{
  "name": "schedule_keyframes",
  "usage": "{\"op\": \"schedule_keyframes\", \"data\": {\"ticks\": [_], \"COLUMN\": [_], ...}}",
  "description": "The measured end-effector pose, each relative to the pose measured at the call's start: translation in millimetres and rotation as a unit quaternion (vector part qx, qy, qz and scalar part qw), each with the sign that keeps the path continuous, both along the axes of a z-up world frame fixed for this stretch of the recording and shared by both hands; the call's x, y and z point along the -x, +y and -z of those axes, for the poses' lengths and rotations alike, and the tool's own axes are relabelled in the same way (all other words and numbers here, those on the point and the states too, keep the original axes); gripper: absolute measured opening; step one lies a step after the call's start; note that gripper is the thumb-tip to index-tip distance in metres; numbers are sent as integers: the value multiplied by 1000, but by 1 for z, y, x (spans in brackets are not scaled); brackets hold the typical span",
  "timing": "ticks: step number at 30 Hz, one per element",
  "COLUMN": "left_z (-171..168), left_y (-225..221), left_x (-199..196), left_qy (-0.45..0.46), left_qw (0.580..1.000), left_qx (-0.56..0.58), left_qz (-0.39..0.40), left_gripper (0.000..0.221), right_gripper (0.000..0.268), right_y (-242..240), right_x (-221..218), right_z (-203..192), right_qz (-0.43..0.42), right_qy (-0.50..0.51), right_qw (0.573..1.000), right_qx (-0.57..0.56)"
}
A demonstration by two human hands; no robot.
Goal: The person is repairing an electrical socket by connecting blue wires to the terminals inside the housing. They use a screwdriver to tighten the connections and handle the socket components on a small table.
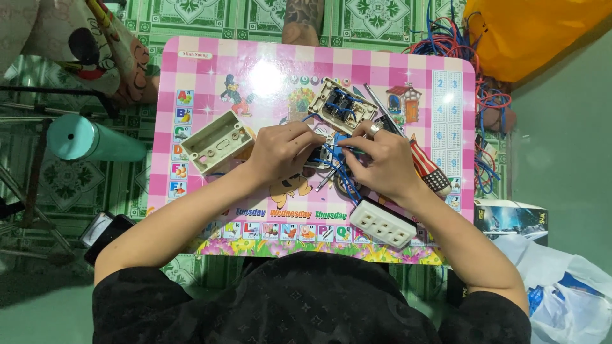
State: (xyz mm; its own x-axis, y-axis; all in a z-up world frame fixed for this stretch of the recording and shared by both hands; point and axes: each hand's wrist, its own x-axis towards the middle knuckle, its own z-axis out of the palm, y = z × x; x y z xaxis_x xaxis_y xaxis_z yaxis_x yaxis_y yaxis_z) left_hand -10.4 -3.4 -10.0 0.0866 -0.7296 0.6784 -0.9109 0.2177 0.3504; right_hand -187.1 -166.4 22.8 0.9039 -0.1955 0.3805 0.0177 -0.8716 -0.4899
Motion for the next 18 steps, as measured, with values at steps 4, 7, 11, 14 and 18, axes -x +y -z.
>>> {"op": "schedule_keyframes", "data": {"ticks": [4, 7, 11, 14, 18], "left_z": [1, 2, 3, 9, 7], "left_y": [0, 0, 1, 2, 2], "left_x": [0, 1, 2, 4, 7], "left_qy": [1, 5, 4, 18, 43], "left_qw": [1000, 1000, 1000, 1000, 999], "left_qx": [2, 1, -2, 2, -7], "left_qz": [-2, -4, -13, -23, -29], "left_gripper": [8, 8, 9, 12, 12], "right_gripper": [8, 8, 9, 10, 10], "right_y": [0, 0, -1, -1, -2], "right_x": [-1, -1, -1, 0, -2], "right_z": [5, 9, 7, 9, 13], "right_qz": [-4, -5, -11, -12, -16], "right_qy": [-4, -5, -13, -19, -19], "right_qw": [1000, 1000, 1000, 1000, 999], "right_qx": [-4, -8, -12, -20, -30]}}
